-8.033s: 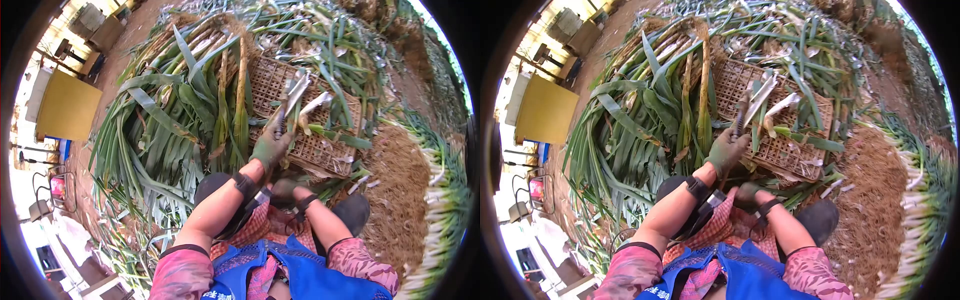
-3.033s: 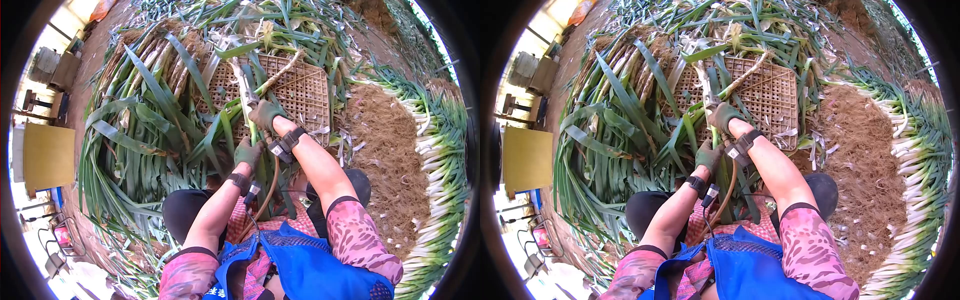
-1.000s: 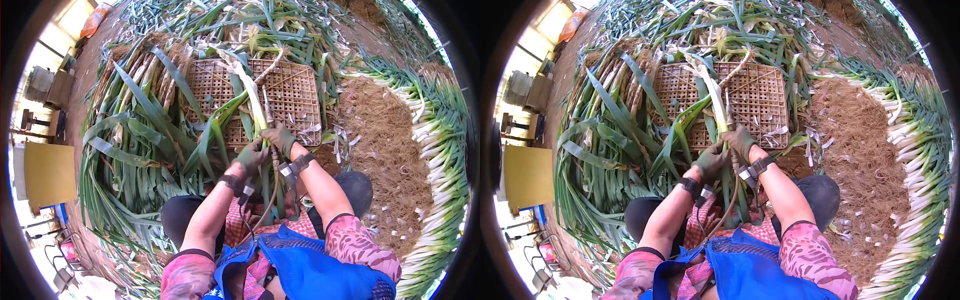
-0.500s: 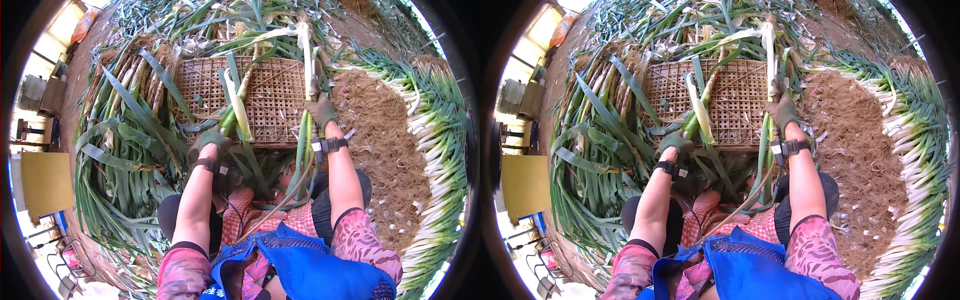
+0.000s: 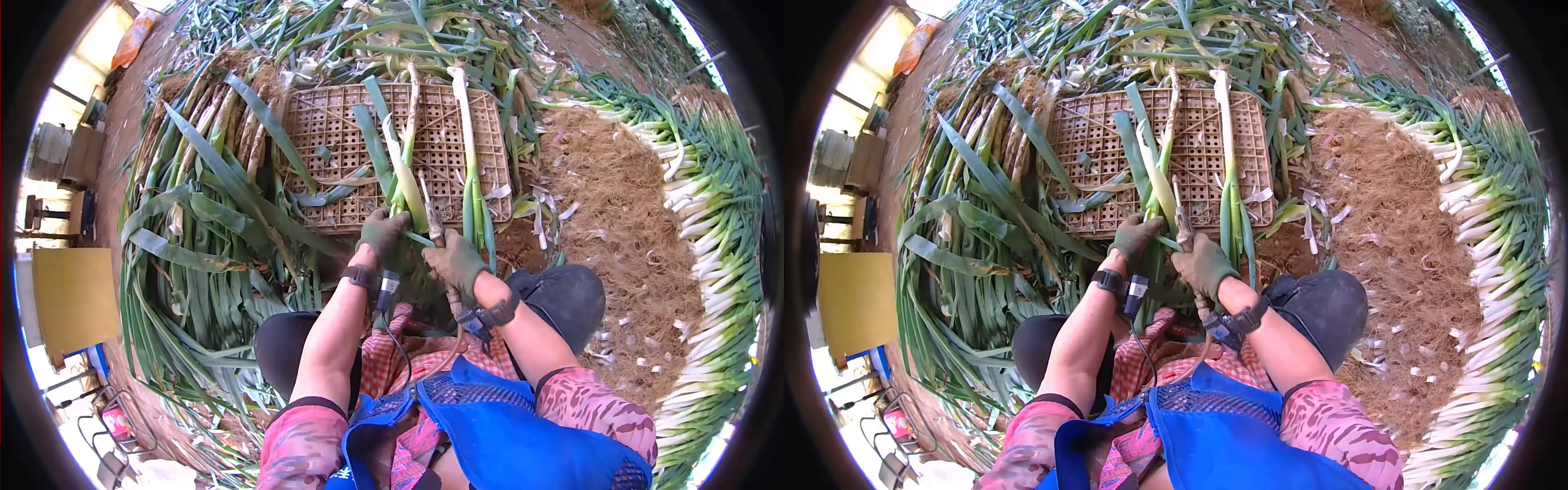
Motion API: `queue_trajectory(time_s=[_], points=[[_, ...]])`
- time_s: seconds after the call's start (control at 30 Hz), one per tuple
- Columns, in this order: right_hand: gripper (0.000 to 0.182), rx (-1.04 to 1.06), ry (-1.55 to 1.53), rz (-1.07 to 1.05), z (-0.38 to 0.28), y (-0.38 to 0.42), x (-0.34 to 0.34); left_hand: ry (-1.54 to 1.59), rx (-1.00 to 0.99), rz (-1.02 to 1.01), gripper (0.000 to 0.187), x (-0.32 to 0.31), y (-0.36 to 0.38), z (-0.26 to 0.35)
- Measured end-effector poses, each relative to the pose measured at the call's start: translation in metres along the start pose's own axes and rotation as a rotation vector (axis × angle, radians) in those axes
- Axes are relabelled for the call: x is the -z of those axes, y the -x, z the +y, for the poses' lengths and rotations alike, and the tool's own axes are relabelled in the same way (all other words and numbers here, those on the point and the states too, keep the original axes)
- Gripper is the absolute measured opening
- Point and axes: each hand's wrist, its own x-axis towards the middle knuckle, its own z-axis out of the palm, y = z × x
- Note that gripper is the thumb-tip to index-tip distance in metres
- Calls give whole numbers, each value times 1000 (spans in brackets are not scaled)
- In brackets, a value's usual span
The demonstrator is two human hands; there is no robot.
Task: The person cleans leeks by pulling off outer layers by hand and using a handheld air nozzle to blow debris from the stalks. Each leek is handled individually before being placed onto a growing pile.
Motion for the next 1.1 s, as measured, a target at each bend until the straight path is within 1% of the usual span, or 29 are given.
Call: queue_trajectory(time_s=[0.03, 0.1, 0.17, 0.27, 0.3, 0.33, 0.37, 0.43, 0.47, 0.5, 0.53, 0.57, 0.6, 0.7, 0.73, 0.8, 0.83, 0.87, 0.9, 0.93, 0.97, 1.0, 1.07, 1.1], points=[[38, -24, 34, -2, -20, 3, 3, -12, -9, 12, 45, 0, 0, -2], [37, 0, 85, -6, -3, -31, -14, -33, -28, 40, 45, 1, -1, -7], [35, -36, 107, -38, -17, -50, -12, -39, -37, 50, 45, 5, 0, -7], [34, -102, 133, -67, -52, -67, 0, 79, -33, 13, 46, 11, 1, -9], [36, -9, 1, -77, -40, -87, -1, 62, -40, 30, 43, 12, 3, -11], [38, -100, -38, -75, -69, -74, 11, 48, -35, 74, 42, 11, 2, -13], [38, 11, 222, -182, -66, -92, 17, 33, -31, 117, 41, 9, 2, -14], [37, 38, 371, -255, -52, -101, 17, 44, -51, 177, 40, 11, -2, -15], [37, -50, 267, -220, -56, -72, 16, 75, -77, 191, 40, 10, -5, -15], [38, -71, 174, -196, -42, -57, 4, 106, -101, 203, 40, 8, -8, -15], [40, -16, 234, -234, -50, -29, 8, 135, -75, 174, 40, 10, -11, -15], [40, -36, 243, -204, -42, -15, 3, 165, -49, 145, 39, 12, -14, -16], [41, -55, 250, -174, -35, -5, 0, 194, -22, 115, 39, 13, -15, -16], [36, 25, 395, -15, -27, 4, -7, 274, -41, 67, 39, 10, -16, -21], [35, -19, 372, -39, -26, -5, -8, 298, -43, 55, 39, 9, -15, -20], [33, -100, 328, -86, -29, -38, -8, 235, -81, 91, 38, 6, -20, -27], [32, -11, 369, -54, -45, -41, -4, 203, -100, 110, 37, 5, -22, -30], [34, 4, 329, -57, -57, -51, -3, 213, -81, 109, 38, 5, -18, -26], [38, -15, 374, -13, -50, -85, -10, 222, -61, 108, 39, 6, -15, -22], [48, 77, 497, 109, -60, -100, -6, 231, -41, 107, 40, 7, -11, -19], [55, -103, 274, 40, -79, -108, 2, 189, -41, 119, 42, 9, -11, -23], [55, -132, 342, 18, -93, -115, 11, 202, -45, 88, 42, 11, -10, -25], [53, 57, 596, 7, -102, -131, 25, 229, -53, 23, 42, 11, -10, -30], [53, 53, 606, 88, -93, -141, 18, 280, -62, 19, 40, 8, -11, -35]])
